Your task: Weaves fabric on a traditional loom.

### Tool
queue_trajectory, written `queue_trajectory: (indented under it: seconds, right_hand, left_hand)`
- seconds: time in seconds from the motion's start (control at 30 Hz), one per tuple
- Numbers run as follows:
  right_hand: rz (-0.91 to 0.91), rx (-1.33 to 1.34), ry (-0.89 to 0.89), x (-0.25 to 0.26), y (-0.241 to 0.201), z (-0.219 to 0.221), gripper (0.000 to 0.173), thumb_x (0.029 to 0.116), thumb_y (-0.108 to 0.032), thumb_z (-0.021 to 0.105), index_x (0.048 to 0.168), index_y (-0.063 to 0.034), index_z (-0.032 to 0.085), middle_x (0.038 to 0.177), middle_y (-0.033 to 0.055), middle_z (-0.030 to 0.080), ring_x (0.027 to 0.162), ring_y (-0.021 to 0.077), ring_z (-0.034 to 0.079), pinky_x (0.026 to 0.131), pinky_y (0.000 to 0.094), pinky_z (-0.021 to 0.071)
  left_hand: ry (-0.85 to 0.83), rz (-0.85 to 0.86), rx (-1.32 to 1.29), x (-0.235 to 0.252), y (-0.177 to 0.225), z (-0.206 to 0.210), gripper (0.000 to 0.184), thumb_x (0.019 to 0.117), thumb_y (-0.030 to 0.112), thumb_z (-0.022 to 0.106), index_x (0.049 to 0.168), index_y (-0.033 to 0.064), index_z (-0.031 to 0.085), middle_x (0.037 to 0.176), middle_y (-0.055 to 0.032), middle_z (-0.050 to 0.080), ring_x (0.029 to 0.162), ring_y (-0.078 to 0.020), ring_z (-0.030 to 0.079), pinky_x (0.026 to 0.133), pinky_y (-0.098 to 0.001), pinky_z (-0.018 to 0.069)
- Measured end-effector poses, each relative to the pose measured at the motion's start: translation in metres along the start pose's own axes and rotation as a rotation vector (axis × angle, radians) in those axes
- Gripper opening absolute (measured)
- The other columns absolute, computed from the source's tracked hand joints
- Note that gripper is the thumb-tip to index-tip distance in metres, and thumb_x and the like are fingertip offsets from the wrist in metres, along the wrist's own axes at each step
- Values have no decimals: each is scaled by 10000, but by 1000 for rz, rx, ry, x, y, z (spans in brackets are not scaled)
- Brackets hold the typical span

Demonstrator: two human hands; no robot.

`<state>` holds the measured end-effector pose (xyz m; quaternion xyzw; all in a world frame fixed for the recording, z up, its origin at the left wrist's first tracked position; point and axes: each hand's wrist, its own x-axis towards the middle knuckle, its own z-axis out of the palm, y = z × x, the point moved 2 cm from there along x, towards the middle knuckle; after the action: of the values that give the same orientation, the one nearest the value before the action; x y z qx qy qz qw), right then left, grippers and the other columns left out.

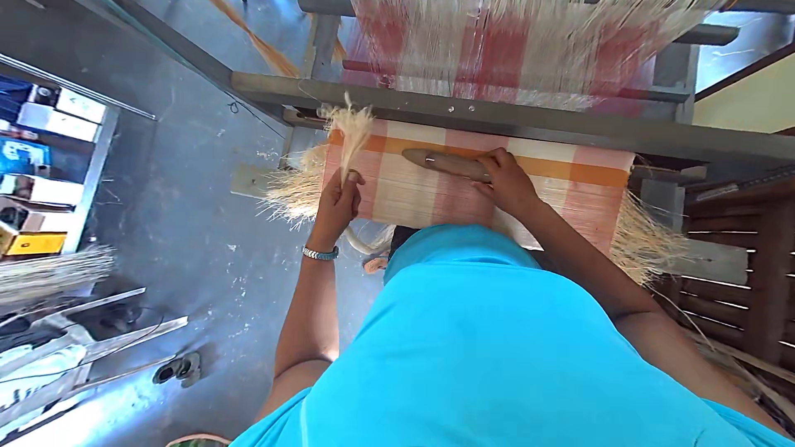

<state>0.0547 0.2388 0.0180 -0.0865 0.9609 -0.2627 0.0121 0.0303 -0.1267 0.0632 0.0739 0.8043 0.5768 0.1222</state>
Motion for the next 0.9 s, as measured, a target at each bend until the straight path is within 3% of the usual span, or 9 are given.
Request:
queue_trajectory:
  seconds: [0.1,0.17,0.23,0.37,0.47,0.57,0.73,0.83,0.9]
  right_hand:
    - [35,-17,61,5,-3,4,532,959,-335,725,1330,28,609,1274,264,585,1179,453,577,987,580,500]
    - [53,-24,74,6,-5,4,531,963,-346,716,1349,2,607,1266,259,592,1171,457,576,958,600,493]
    - [70,-27,72,3,-5,2,541,958,-343,718,1375,-18,601,1285,254,593,1181,463,569,940,624,477]
    - [97,-16,39,-4,2,-7,629,917,-388,761,1413,-44,586,1352,222,583,1229,450,549,967,639,460]
    - [111,63,57,-5,5,-17,608,929,-434,738,1398,-69,608,1355,206,594,1239,434,551,989,645,450]
    - [101,226,161,-5,0,-35,436,1013,-357,627,1315,-44,650,1282,199,638,1198,376,605,1021,571,491]
    - [52,597,477,4,-21,-69,283,1079,-188,489,1199,-4,668,1135,123,695,1026,172,680,906,351,575]
    - [5,751,530,14,-36,-88,280,1083,-200,493,1212,-7,650,1147,92,692,1064,152,672,944,344,571]
    - [-35,751,518,22,-46,-95,306,1059,-262,564,1232,-25,649,1138,72,679,1033,128,659,889,307,566]
  left_hand:
    - [-221,22,-147,-1,38,18,335,1123,313,337,1187,100,586,618,42,503,475,-71,523,470,-252,522]
    - [-310,46,-210,-1,50,35,332,1119,325,353,1192,124,607,595,60,461,440,-39,434,418,-198,412]
    - [-313,99,-187,-1,53,50,304,1116,296,379,1187,139,628,616,76,419,460,-15,357,425,-169,310]
    - [-215,225,105,-4,58,70,235,1099,258,463,1198,120,626,779,21,568,567,-37,454,522,-197,385]
    - [-221,240,148,-10,53,75,232,1084,280,495,1214,107,578,685,-33,522,481,-99,427,438,-236,377]
    - [-220,238,208,-3,53,82,285,1112,305,410,1229,108,580,772,-26,550,578,-104,484,522,-264,427]
    - [-174,268,351,7,49,90,320,1120,312,376,1216,117,611,852,-42,607,690,-151,575,624,-364,509]
    - [-162,284,435,10,48,93,330,1119,320,378,1220,115,616,856,-63,616,713,-197,603,637,-428,526]
    - [-149,300,477,10,48,95,330,1119,319,384,1214,109,620,859,-71,626,722,-213,616,639,-444,530]
